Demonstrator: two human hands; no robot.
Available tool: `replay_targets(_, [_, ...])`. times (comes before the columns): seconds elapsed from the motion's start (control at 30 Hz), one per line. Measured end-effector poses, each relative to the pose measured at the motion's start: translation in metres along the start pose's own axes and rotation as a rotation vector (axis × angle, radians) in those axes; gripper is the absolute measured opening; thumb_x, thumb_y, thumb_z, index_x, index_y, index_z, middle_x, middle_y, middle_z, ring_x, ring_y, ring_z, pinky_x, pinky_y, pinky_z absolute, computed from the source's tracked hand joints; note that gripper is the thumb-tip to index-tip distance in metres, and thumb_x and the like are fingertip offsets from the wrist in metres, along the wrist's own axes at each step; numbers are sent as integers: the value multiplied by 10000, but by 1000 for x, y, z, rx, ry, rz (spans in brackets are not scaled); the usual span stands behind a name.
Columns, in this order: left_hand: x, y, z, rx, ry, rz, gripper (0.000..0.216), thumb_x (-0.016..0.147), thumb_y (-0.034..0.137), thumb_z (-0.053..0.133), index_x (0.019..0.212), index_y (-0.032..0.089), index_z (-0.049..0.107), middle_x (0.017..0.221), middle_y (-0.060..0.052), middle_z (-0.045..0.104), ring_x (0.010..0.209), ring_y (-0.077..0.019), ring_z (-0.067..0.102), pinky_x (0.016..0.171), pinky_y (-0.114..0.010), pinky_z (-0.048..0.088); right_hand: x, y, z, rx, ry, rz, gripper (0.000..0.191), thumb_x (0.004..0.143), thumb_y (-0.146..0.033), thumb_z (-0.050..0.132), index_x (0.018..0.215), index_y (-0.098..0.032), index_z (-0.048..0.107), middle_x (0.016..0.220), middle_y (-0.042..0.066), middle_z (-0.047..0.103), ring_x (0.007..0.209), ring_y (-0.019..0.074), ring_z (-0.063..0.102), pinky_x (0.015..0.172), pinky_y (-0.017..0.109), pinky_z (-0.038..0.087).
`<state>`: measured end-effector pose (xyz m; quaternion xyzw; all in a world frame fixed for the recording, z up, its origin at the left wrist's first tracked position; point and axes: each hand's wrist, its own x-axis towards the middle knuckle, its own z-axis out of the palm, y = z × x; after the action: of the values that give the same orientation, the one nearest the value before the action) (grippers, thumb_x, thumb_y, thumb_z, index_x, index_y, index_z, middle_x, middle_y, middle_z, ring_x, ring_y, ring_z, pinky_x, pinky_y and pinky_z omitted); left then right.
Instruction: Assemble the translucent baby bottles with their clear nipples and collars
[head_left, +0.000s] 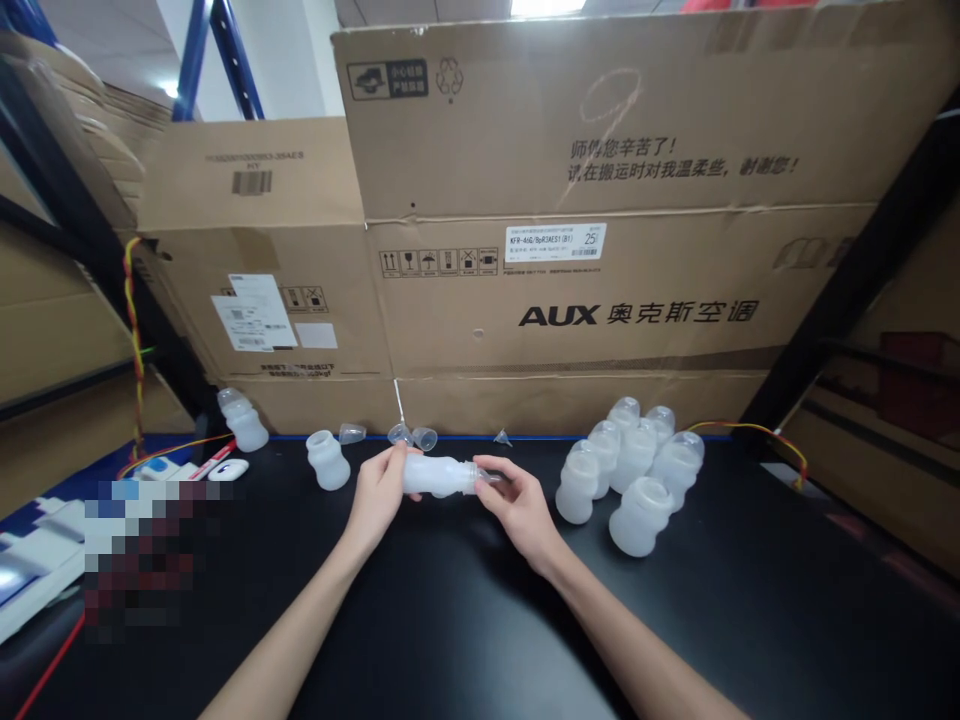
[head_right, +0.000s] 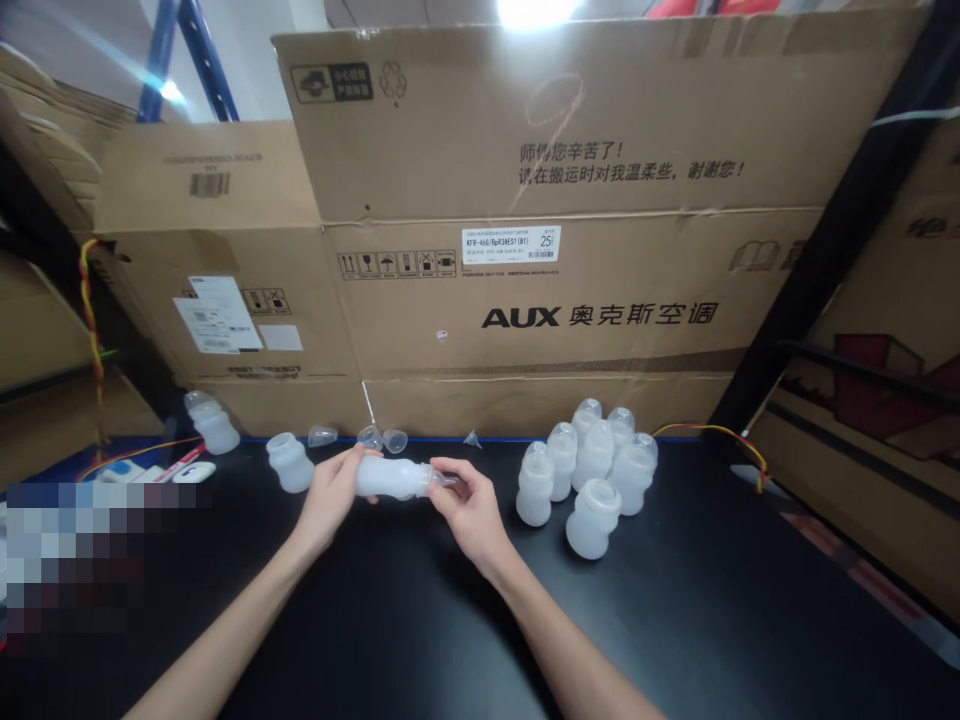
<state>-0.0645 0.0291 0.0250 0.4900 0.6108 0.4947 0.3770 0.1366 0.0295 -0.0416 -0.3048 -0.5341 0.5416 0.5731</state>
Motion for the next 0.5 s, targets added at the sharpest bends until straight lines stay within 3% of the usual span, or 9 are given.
replay_targets(0.13, [-3, -3, 4, -77, -45, -118, 716, 726, 779, 456, 920, 113, 633, 710, -53, 645, 480, -154, 579, 432, -226, 457, -5, -9, 2, -171, -67, -256, 283, 917, -254, 661, 1193, -192, 649, 1236, 80, 530, 1109, 149, 604, 964, 291, 517])
replay_targets(0.23, [-2, -6, 5, -82, -122, -282, 669, 733, 756, 401, 827, 112, 556, 544, -80, 580, 433, -186, 541, 379, -237, 403, -11, -20, 3, -494, -152, -484, 310, 946, -132, 561, 1231, -238, 624, 1269, 57, 541, 1193, 137, 547, 1031, 295, 474])
replay_targets(0.3, [-2, -8, 5, -95, -146, -319, 699, 707, 806, 368, 740, 121, 503, 453, -70, 509, 371, -176, 472, 340, -216, 319, -14, -26, 3, -599, -188, -550, 319, 952, -131, 548, 1252, -228, 591, 1265, 61, 544, 1163, 129, 543, 1025, 281, 459])
replay_targets(0.4, [-5, -7, 7, -93, -115, -245, 759, 660, 877, 388, 712, 130, 512, 413, -46, 466, 332, -162, 413, 321, -197, 233, -15, -28, 4, -683, -127, -425, 215, 988, -325, 566, 1140, -180, 611, 1096, 71, 579, 974, 135, 560, 902, 283, 470])
replay_targets(0.43, [-7, -6, 8, -82, -99, -207, 773, 652, 888, 397, 730, 132, 536, 408, -40, 460, 332, -161, 410, 323, -199, 232, -15, -26, 4, -721, -93, -322, 283, 1007, -426, 531, 1009, -161, 631, 975, 66, 595, 873, 138, 554, 834, 299, 457])
replay_targets(0.5, [-10, -5, 9, -67, -65, -147, 783, 647, 891, 421, 782, 136, 576, 415, -29, 464, 348, -160, 429, 328, -212, 263, -13, -22, 4, -734, -42, -63, 602, 1039, -611, 353, 734, -140, 571, 729, 63, 571, 696, 142, 529, 724, 333, 415])
